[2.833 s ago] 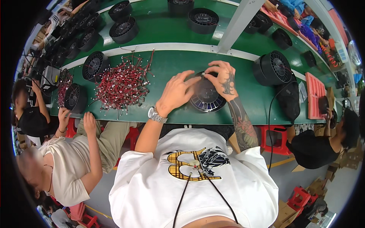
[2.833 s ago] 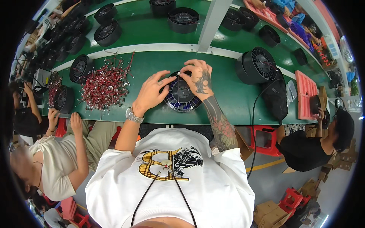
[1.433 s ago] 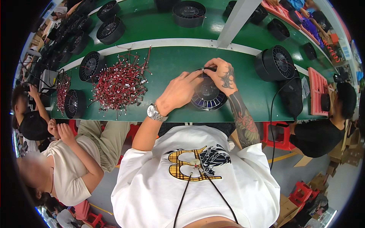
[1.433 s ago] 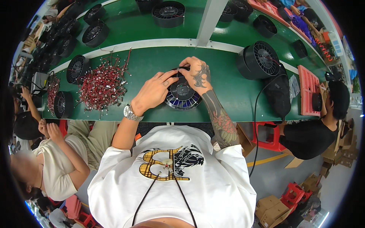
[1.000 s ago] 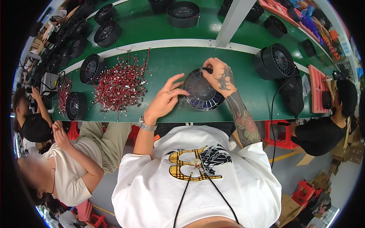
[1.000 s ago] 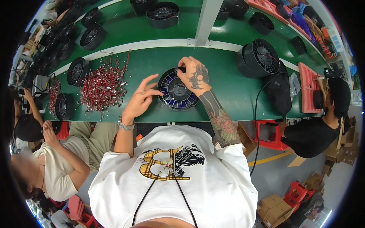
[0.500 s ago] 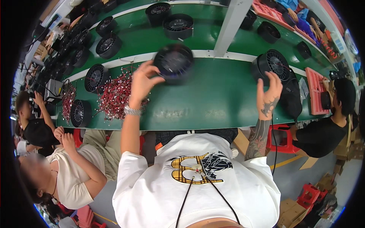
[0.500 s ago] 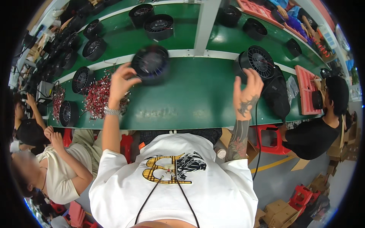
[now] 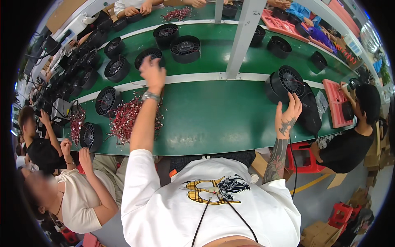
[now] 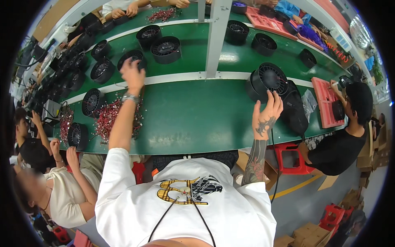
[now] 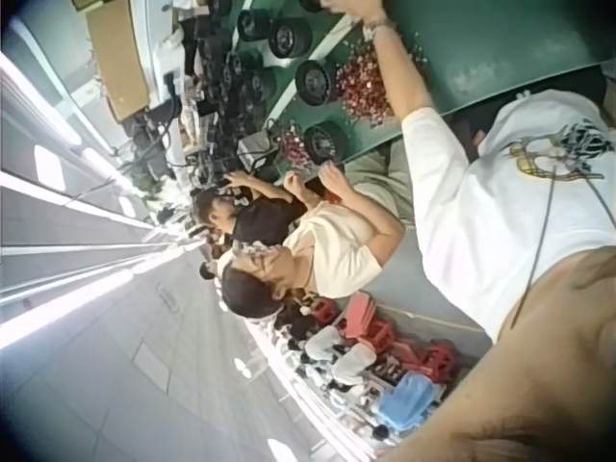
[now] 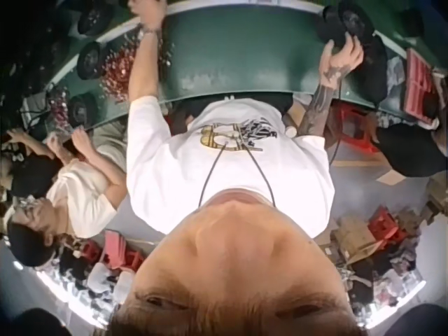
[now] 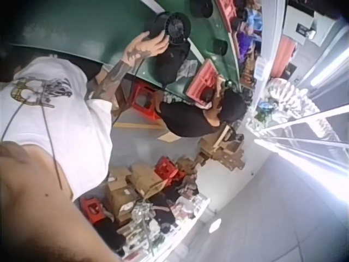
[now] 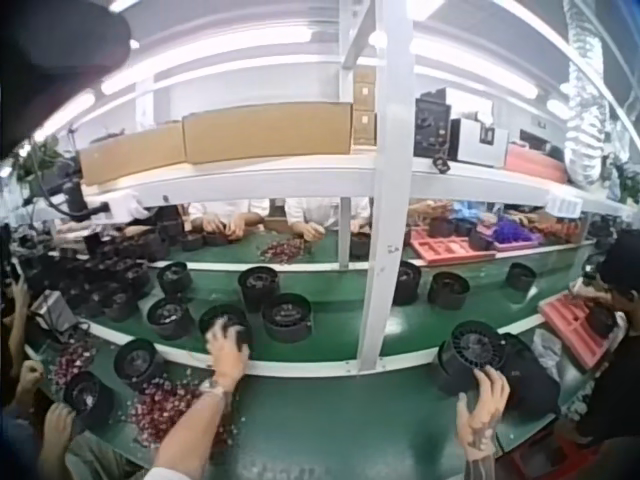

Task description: The person repeatedly retrieves circular housings, selects wire components from a pile, connects each component into a housing by hand, and places the assembled housings on the workbench.

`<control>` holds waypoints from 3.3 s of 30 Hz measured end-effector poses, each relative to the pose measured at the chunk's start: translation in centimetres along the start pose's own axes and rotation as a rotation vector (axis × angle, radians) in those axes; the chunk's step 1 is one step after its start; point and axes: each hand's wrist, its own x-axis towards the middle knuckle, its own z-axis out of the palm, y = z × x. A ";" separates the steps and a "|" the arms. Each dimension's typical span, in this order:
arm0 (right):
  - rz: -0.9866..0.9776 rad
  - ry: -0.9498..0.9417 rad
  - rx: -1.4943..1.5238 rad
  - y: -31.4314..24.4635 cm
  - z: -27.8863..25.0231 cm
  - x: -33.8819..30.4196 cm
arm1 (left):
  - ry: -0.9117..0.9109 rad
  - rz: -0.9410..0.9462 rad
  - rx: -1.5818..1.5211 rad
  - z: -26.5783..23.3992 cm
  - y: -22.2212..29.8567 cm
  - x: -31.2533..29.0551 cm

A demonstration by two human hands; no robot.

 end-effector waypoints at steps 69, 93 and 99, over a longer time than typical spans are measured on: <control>-0.116 -0.522 0.567 -11.6 7.8 -0.7 | -0.444 0.626 -0.548 -13.4 12.4 -18.6; -0.051 -0.435 0.510 -13.3 0.2 -3.2 | -0.359 0.064 0.061 -9.0 -0.3 -10.1; -0.012 -0.463 0.552 -12.4 -0.5 -4.2 | -0.301 0.156 0.060 -8.3 -1.2 -8.8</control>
